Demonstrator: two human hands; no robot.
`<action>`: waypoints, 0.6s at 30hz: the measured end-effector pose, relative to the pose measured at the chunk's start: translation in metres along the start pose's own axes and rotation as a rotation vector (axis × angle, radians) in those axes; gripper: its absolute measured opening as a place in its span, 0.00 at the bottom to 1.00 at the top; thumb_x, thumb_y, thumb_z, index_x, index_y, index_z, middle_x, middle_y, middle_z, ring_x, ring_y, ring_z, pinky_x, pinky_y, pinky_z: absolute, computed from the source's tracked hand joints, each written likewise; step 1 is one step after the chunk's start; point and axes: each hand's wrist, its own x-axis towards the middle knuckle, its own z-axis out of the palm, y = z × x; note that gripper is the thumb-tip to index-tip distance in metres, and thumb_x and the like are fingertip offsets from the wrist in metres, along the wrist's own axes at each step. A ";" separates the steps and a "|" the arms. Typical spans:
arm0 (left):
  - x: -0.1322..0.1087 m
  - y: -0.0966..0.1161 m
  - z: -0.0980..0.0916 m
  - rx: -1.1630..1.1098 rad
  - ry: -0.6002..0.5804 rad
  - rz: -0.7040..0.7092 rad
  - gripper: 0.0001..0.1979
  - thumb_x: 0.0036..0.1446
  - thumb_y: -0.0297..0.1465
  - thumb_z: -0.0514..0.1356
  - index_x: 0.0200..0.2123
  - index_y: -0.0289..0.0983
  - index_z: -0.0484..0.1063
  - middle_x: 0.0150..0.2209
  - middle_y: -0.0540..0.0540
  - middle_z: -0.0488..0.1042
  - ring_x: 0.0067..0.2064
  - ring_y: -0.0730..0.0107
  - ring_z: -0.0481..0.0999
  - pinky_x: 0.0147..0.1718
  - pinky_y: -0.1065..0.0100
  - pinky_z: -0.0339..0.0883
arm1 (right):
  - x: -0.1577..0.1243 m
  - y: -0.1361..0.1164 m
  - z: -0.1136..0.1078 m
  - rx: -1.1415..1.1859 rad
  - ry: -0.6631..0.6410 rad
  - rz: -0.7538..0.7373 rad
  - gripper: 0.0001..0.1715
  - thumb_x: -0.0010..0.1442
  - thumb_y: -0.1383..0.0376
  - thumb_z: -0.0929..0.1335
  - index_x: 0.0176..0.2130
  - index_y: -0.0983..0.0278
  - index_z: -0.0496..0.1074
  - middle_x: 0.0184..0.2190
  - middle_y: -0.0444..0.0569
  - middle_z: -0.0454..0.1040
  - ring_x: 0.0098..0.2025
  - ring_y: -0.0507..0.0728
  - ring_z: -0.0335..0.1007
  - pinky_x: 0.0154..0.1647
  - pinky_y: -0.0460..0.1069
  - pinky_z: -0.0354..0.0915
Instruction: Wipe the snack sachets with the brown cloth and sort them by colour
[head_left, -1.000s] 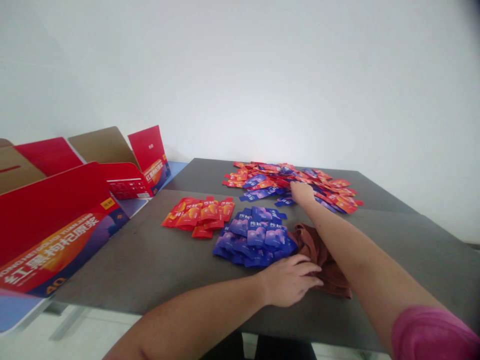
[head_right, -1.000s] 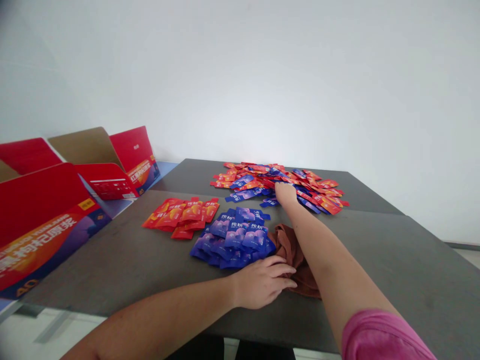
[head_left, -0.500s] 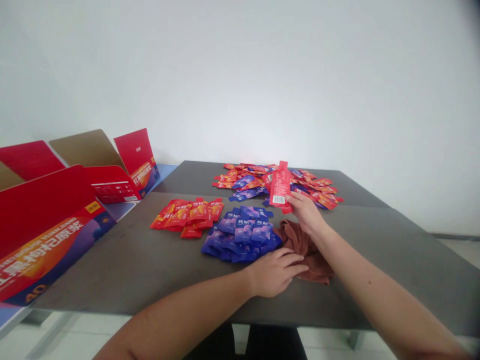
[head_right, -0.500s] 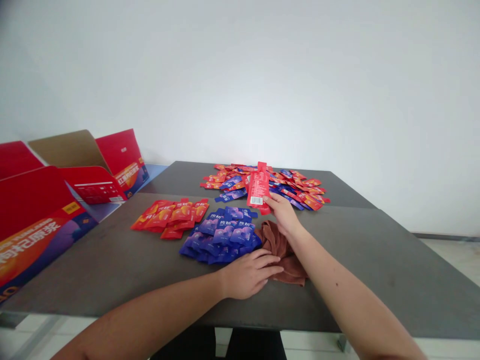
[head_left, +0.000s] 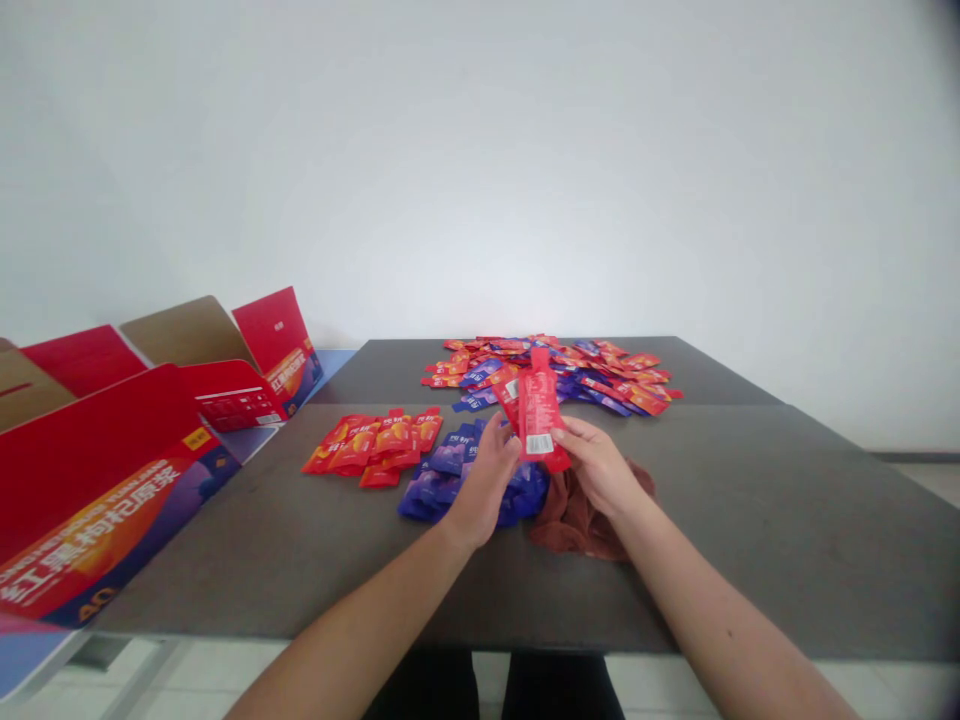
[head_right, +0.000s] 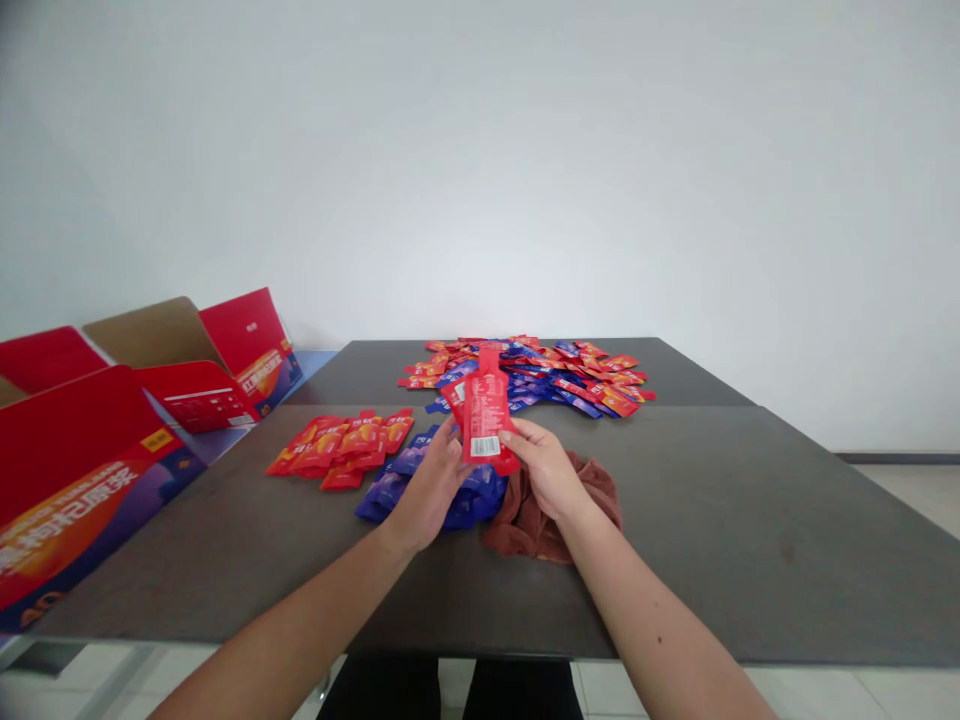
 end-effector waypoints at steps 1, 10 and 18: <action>0.003 0.002 0.000 -0.099 -0.066 -0.058 0.27 0.59 0.42 0.58 0.59 0.38 0.61 0.58 0.40 0.68 0.56 0.59 0.70 0.55 0.60 0.62 | -0.003 0.003 0.004 -0.048 -0.027 0.015 0.16 0.54 0.58 0.72 0.43 0.61 0.77 0.36 0.46 0.80 0.34 0.56 0.75 0.41 0.52 0.68; 0.009 -0.007 -0.013 -0.394 0.074 -0.278 0.20 0.63 0.41 0.54 0.47 0.32 0.74 0.47 0.40 0.78 0.49 0.61 0.77 0.51 0.63 0.69 | -0.009 -0.013 -0.010 -1.136 -0.124 -0.194 0.18 0.64 0.55 0.62 0.43 0.60 0.76 0.43 0.51 0.77 0.46 0.60 0.71 0.51 0.55 0.64; 0.011 -0.014 -0.018 -0.388 0.211 -0.359 0.19 0.63 0.40 0.54 0.46 0.31 0.74 0.47 0.40 0.78 0.45 0.64 0.79 0.42 0.66 0.75 | -0.023 -0.017 -0.051 -1.667 -0.448 0.173 0.39 0.49 0.53 0.72 0.59 0.57 0.65 0.62 0.56 0.61 0.65 0.71 0.51 0.60 0.67 0.51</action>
